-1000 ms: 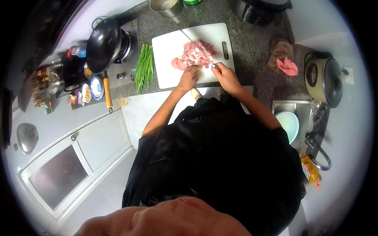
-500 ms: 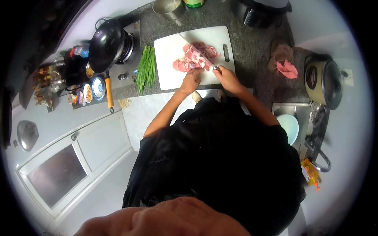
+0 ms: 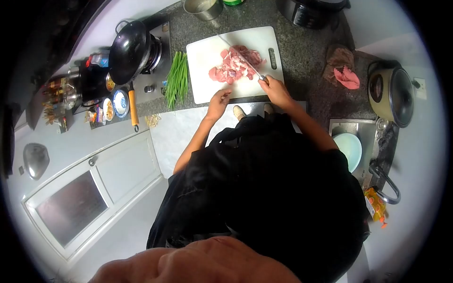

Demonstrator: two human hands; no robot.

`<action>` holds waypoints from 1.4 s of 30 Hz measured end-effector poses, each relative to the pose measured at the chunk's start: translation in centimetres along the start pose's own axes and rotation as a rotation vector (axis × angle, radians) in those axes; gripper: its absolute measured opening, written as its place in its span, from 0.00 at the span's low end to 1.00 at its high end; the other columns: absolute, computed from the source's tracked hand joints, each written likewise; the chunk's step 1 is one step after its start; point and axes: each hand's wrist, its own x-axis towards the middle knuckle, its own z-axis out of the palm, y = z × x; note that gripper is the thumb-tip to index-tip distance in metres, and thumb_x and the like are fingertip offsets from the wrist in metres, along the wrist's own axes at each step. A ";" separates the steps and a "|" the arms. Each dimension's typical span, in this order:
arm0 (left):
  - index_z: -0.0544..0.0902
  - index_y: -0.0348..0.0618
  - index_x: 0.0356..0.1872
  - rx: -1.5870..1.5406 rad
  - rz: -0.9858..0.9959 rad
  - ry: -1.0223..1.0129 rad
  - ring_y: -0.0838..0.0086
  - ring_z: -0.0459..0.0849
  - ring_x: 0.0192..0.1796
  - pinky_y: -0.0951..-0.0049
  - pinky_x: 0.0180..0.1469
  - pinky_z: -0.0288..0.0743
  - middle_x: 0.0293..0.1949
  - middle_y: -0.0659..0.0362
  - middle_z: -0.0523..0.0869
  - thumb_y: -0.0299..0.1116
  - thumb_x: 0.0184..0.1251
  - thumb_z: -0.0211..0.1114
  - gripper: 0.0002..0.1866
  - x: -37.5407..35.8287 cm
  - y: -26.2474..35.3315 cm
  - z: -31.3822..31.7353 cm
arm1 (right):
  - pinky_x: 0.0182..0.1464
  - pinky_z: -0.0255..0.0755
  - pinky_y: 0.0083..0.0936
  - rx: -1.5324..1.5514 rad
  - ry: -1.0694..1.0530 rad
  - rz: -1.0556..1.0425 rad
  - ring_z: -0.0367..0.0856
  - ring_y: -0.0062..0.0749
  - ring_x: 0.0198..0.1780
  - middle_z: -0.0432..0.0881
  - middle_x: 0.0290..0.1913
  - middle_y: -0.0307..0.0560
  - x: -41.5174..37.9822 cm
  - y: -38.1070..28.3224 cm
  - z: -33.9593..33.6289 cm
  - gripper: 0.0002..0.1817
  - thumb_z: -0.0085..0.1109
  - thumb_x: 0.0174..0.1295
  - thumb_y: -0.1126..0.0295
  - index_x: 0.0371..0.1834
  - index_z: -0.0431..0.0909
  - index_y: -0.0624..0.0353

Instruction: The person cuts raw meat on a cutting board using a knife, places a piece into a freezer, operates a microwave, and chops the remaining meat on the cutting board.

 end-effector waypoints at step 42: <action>0.83 0.36 0.54 -0.010 -0.271 0.235 0.68 0.86 0.48 0.70 0.54 0.77 0.46 0.50 0.89 0.32 0.73 0.61 0.14 -5.2 -6.4 -4.2 | 0.42 0.72 0.42 -0.118 -0.012 -0.010 0.82 0.55 0.38 0.82 0.34 0.62 0.9 -1.4 1.1 0.23 0.53 0.70 0.52 0.44 0.77 0.66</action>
